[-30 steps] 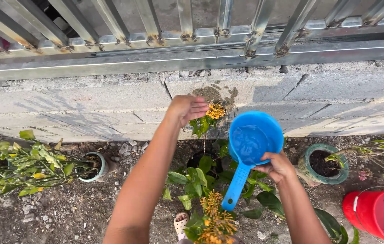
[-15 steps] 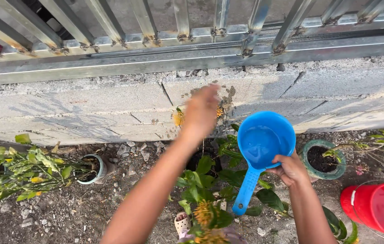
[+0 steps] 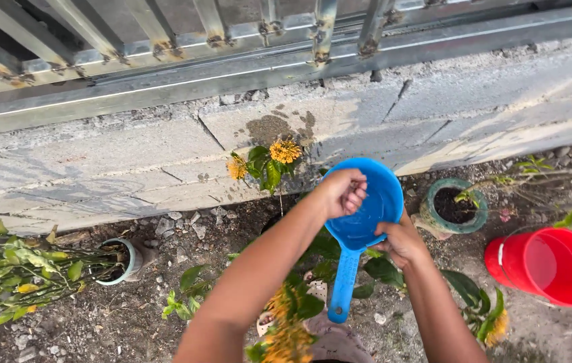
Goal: Watering various plants in pots and in the ground using a blue scoop and a red bucket of water.
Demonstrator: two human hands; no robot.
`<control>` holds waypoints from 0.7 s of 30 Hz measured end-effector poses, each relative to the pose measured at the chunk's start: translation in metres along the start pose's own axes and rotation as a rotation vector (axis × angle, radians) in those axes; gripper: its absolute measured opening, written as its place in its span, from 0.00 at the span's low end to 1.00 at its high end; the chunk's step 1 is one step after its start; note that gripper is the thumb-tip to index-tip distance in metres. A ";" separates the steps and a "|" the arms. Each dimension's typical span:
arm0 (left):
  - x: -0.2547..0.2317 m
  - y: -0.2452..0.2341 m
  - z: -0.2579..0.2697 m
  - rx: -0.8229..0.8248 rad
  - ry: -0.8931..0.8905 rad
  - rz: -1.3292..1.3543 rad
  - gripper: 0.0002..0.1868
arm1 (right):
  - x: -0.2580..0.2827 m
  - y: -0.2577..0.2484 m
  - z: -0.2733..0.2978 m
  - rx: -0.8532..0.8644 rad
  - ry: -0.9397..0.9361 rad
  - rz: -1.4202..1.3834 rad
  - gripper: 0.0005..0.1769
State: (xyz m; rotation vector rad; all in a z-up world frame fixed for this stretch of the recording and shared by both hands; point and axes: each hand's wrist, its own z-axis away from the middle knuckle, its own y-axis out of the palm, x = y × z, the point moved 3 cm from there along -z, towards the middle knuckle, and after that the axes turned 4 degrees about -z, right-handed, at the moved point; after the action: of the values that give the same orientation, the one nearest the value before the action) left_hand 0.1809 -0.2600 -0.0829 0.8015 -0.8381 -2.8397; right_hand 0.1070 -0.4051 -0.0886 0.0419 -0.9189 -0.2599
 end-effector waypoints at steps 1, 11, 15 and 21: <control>-0.003 0.005 0.027 0.003 -0.010 -0.007 0.09 | -0.010 -0.008 -0.003 -0.009 0.002 -0.008 0.45; 0.049 -0.005 0.225 0.070 -0.027 -0.412 0.10 | -0.046 -0.042 0.101 -0.096 -0.005 -0.058 0.42; 0.068 -0.012 0.277 0.044 -0.010 -0.730 0.16 | -0.086 -0.071 0.128 -0.136 -0.020 -0.079 0.42; 0.068 0.006 0.354 -0.057 0.136 -1.410 0.17 | -0.119 -0.084 0.185 -0.202 -0.013 -0.120 0.40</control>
State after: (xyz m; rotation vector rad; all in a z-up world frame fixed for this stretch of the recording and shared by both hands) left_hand -0.0556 -0.1075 0.1415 2.2170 -0.0595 -3.6823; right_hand -0.1252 -0.4445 -0.0808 -0.0912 -0.9006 -0.4639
